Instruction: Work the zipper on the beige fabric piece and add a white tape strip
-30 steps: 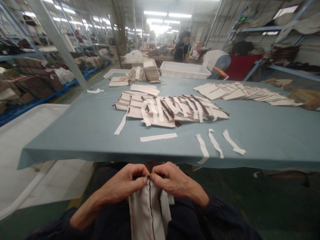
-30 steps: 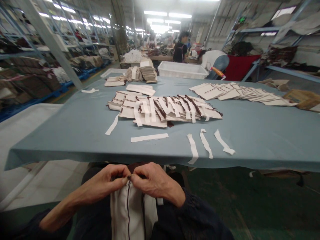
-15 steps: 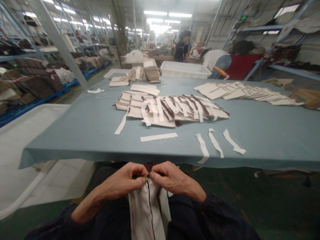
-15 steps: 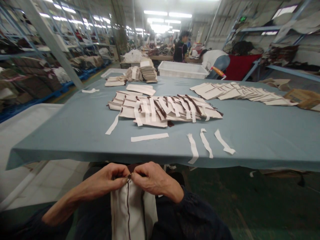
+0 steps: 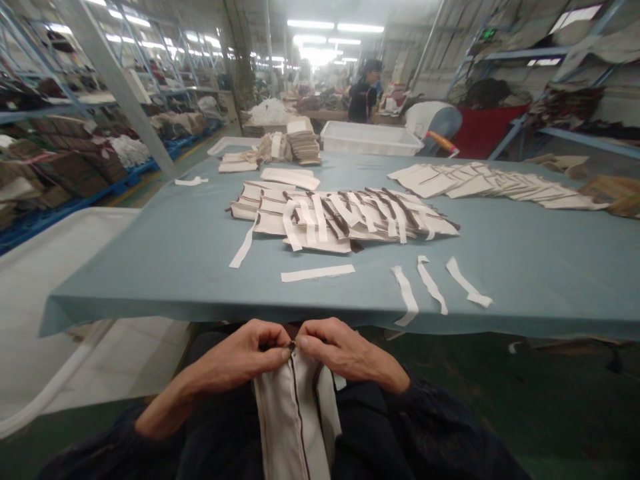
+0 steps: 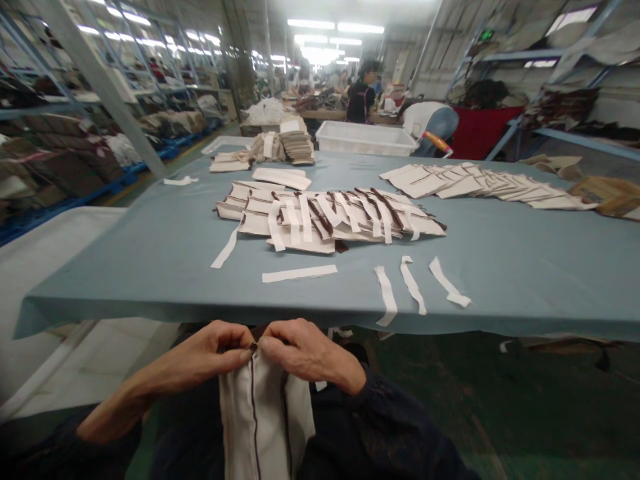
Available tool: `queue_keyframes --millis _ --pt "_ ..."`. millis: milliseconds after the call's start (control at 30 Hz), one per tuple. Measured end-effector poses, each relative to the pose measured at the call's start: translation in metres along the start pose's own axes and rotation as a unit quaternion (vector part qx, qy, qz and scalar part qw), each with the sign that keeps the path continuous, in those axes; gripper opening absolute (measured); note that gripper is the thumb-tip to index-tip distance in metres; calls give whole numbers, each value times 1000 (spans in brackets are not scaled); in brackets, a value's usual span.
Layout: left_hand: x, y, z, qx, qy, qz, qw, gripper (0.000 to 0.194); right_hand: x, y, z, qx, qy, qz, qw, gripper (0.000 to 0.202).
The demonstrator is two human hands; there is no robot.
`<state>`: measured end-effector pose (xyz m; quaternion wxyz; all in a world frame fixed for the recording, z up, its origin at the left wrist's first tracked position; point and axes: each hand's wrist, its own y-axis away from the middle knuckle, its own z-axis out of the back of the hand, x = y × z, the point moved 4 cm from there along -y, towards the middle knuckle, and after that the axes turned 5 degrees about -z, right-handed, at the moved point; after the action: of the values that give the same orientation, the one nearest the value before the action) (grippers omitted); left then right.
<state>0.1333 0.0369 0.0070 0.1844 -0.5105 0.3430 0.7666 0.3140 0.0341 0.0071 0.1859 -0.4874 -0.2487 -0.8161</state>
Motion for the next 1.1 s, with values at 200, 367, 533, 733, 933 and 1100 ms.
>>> queue_keyframes --millis 200,367,533,733,933,1100 --pt "-4 7 18 -28 -2 9 1000 38 28 -19 14 55 62 49 995 18" --pt "-11 24 30 -62 -16 31 997 41 49 -26 15 87 61 94 990 18" --pt "-10 35 25 -82 -28 26 996 38 51 -19 5 37 91 106 989 4" --pt "-7 39 12 -62 -9 21 998 33 38 -11 -14 1 40 102 994 3" --pt "3 36 9 -72 11 23 997 29 28 -9 -21 -6 5 64 998 3" --pt "18 29 10 -60 47 33 997 29 11 -17 -26 15 -31 18 999 5"
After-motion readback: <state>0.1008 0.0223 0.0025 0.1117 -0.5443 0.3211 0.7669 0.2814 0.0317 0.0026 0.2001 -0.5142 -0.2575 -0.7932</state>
